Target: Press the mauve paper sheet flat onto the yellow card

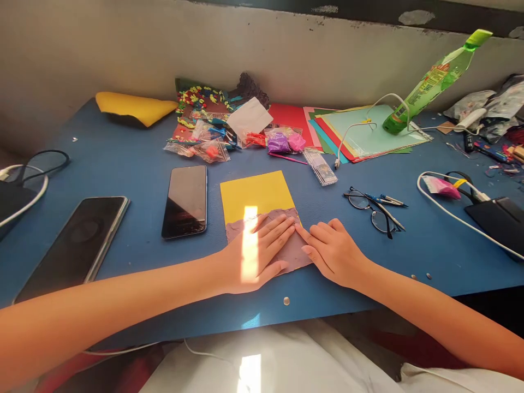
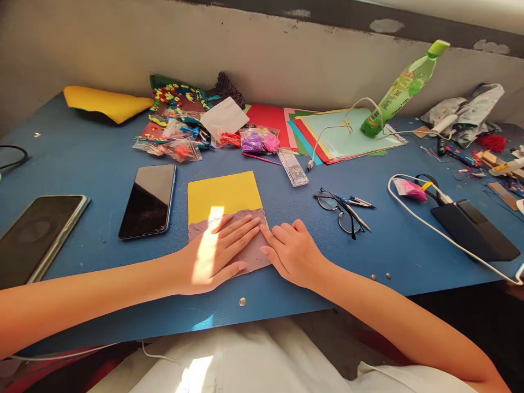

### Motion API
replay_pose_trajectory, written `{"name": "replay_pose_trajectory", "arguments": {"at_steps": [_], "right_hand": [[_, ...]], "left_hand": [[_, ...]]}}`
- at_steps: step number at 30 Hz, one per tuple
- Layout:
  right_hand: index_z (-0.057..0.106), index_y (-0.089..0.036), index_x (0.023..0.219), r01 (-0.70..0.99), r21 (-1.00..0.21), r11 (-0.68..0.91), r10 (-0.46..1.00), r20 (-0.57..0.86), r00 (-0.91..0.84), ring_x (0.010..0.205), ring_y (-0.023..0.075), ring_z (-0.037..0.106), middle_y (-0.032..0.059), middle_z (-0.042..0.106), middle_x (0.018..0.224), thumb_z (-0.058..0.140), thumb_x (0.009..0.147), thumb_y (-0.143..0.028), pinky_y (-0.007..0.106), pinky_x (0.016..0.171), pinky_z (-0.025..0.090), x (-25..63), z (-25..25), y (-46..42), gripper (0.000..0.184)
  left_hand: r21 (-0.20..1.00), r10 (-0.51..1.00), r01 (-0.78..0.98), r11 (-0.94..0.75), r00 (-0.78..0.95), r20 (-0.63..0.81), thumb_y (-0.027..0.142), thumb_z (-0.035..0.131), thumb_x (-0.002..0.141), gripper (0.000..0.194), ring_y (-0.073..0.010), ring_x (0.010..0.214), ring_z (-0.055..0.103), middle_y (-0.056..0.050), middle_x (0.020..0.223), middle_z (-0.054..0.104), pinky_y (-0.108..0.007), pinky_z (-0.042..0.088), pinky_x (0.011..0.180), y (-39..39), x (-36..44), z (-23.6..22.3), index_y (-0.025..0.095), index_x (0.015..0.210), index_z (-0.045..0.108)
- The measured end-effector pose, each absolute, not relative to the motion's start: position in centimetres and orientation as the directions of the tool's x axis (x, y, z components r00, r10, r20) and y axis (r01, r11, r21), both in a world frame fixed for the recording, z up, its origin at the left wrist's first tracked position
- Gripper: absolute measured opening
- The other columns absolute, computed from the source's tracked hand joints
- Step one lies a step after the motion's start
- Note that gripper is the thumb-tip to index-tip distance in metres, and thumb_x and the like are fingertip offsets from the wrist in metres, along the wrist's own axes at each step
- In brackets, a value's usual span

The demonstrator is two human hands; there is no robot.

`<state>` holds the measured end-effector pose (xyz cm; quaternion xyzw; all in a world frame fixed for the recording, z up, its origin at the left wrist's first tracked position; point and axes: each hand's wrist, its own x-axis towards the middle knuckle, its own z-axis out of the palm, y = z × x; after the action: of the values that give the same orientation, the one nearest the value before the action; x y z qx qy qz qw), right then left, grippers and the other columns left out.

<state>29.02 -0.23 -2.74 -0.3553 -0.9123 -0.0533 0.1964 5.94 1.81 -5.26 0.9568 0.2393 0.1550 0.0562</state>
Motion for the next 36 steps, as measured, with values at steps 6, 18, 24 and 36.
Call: {"name": "replay_pose_trajectory", "arguments": {"at_steps": [6, 18, 24, 36], "right_hand": [[0.061, -0.001, 0.118, 0.693, 0.009, 0.72, 0.635, 0.395, -0.664, 0.067, 0.0185, 0.043, 0.0056, 0.06, 0.071, 0.033, 0.099, -0.017, 0.033, 0.064, 0.029, 28.8, -2.8, -0.1, 0.037], [0.059, -0.001, 0.12, 0.669, -0.03, 0.743, 0.6, 0.471, -0.646, 0.064, 0.0172, 0.044, 0.0041, 0.055, 0.067, 0.033, 0.096, -0.009, 0.032, 0.061, 0.033, 28.9, -2.7, -0.1, 0.036], [0.062, -0.004, 0.111, 0.628, -0.065, 0.776, 0.568, 0.505, -0.65, 0.059, 0.0163, 0.041, 0.0026, 0.052, 0.064, 0.034, 0.094, -0.007, 0.031, 0.058, 0.034, 29.2, -2.7, 0.0, 0.033], [0.064, -0.007, 0.103, 0.643, -0.047, 0.765, 0.583, 0.474, -0.659, 0.058, 0.0156, 0.04, 0.0019, 0.048, 0.063, 0.029, 0.097, -0.009, 0.03, 0.058, 0.034, 29.1, -2.7, 0.0, 0.035]], "left_hand": [[0.175, 0.468, 0.434, -0.884, 0.831, 0.3, 0.039, 0.026, 0.099, 0.058, -0.0268, 0.144, 0.028, -0.017, 0.151, 0.037, -0.048, 0.018, 0.117, 1.9, 6.0, -5.5, 0.003, 0.144, 0.034], [0.208, 0.465, 0.418, -0.884, 0.828, 0.315, 0.041, 0.024, 0.099, 0.059, -0.0283, 0.142, 0.031, -0.018, 0.15, 0.039, -0.052, 0.022, 0.115, 1.9, 6.0, -5.8, 0.005, 0.146, 0.029], [0.215, 0.469, 0.422, -0.881, 0.841, 0.272, 0.041, 0.022, 0.099, 0.059, -0.0307, 0.135, 0.041, -0.019, 0.145, 0.046, -0.05, 0.03, 0.109, 2.2, 6.4, -4.2, 0.003, 0.141, 0.037], [0.112, 0.47, 0.458, -0.882, 0.839, 0.274, 0.022, 0.018, 0.098, 0.05, -0.029, 0.115, 0.051, -0.018, 0.127, 0.059, -0.044, 0.038, 0.091, 3.0, 7.8, -3.9, 0.003, 0.129, 0.052]]}}
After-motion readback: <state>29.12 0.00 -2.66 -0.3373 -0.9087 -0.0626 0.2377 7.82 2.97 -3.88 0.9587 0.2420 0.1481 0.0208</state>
